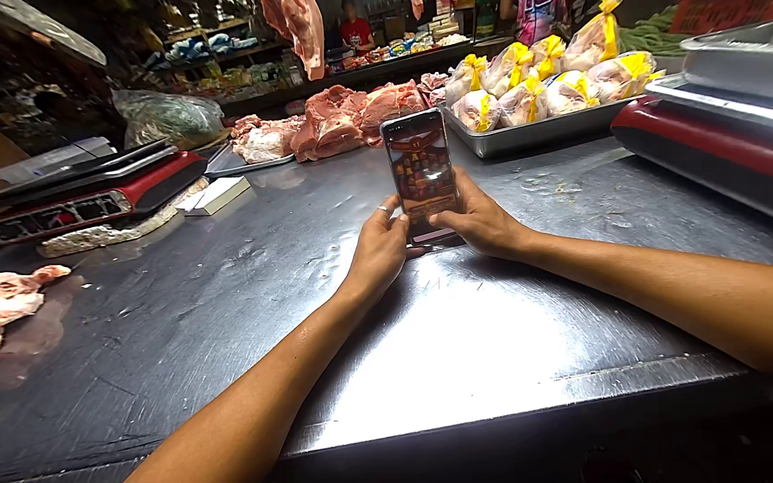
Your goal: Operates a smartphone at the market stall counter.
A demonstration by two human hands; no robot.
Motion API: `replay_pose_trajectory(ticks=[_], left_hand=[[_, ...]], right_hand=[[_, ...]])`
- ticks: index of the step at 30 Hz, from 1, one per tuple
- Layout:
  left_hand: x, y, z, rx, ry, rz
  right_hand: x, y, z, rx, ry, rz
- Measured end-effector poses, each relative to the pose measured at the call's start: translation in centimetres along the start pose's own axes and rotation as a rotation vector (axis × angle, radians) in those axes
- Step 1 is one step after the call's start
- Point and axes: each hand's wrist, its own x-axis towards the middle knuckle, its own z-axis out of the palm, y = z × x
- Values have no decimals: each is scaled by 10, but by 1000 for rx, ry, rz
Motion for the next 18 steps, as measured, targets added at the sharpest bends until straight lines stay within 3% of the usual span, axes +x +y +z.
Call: replay_pose_trajectory(ticks=[18], left_hand=[[-1, 2, 1, -2, 8, -11]], right_hand=[[-1, -1, 0, -26, 8, 5]])
